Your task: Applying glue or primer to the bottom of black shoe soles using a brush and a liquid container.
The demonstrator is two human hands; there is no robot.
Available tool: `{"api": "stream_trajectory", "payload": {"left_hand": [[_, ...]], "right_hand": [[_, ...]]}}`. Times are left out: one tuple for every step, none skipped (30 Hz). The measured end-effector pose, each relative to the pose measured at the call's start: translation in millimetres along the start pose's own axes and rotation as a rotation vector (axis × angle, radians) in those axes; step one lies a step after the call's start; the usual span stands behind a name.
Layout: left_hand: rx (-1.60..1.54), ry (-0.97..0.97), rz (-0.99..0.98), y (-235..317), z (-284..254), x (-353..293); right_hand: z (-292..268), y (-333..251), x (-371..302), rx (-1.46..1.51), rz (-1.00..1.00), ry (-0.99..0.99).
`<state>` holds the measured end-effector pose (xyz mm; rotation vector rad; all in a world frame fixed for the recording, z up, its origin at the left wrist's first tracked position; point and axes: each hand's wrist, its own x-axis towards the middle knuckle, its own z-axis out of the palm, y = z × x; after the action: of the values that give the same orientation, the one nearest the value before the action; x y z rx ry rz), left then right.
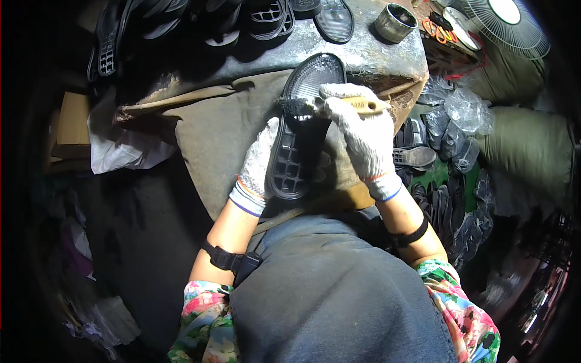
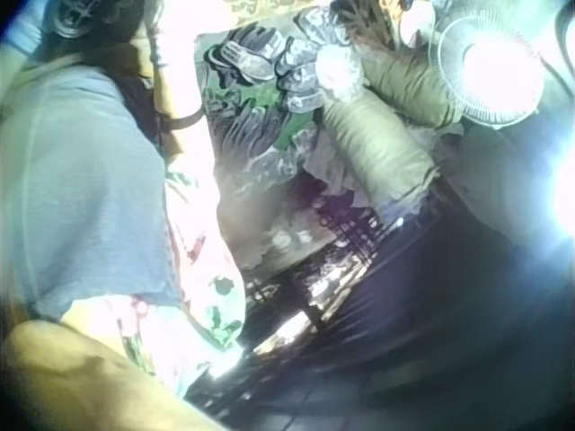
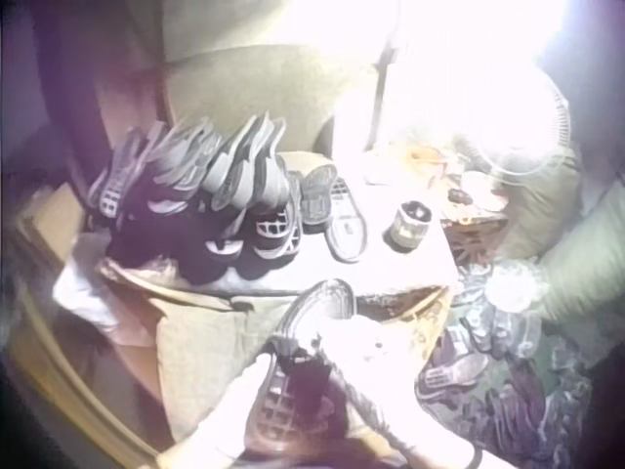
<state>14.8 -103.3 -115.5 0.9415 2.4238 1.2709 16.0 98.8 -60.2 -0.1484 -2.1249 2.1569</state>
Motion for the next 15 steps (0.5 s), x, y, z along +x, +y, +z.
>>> {"api": "stream_trajectory", "payload": {"left_hand": [[0.007, 0.002, 0.012, -2.6, 5.4, 3.4], [-0.897, -0.049, -0.011, -5.5, 11.9, 7.6], [-1.797, -0.110, -0.041, -6.0, 16.5, 14.0], [-1.937, -0.269, 0.054, 15.4, 7.7, 25.6], [-1.932, -0.285, 0.062, 15.7, 12.3, 36.0], [-1.470, 0.022, 0.029, 15.5, 14.9, 43.2], [-0.996, 0.296, -0.010, 16.3, 16.0, 47.8], [-1.671, 0.237, -0.121, 14.3, 12.4, 56.2], [-1.761, 0.200, -0.207, 27.9, 7.2, 65.3], [-1.144, 0.154, -0.068, 39.0, -6.8, 67.1], [-0.526, 0.101, 0.062, 43.8, -15.9, 68.9], [-0.169, 0.290, 0.199, 24.8, -6.7, 74.3], [-0.172, 0.287, 0.201, 21.6, -12.3, 81.3], [-1.088, 0.048, 0.120, 16.8, -21.8, 83.1], [-1.987, -0.251, 0.005, 15.6, -26.0, 87.2]], "right_hand": [[-0.8, -7.0, -7.9, 0.069, -0.004, 0.008], [-2.6, -10.7, -15.9, 0.115, 0.015, 0.020], [-1.8, -14.4, -23.1, 0.090, -0.080, 0.057], [-3.9, -16.2, -29.3, 0.152, -0.051, 0.081], [-6.3, -16.7, -33.8, 0.214, -0.022, 0.104], [-6.6, -16.7, -39.0, 0.157, -0.092, 0.124], [-8.6, -18.8, -44.3, 0.143, -0.115, 0.075], [-10.2, -24.9, -49.6, 0.147, -0.110, 0.047], [-15.3, -31.2, -53.5, 0.147, -0.105, 0.028], [-20.4, -32.3, -55.5, 0.147, -0.101, 0.034], [-27.9, -32.7, -56.2, -0.028, -0.224, -0.001], [-27.2, -35.7, -56.5, -0.191, -0.357, -0.069], [-36.1, -37.1, -55.2, -0.194, -0.355, -0.066], [-44.9, -38.3, -53.3, -0.321, -0.443, -0.109], [-54.3, -40.2, -51.5, -0.453, -0.531, -0.148]]}}
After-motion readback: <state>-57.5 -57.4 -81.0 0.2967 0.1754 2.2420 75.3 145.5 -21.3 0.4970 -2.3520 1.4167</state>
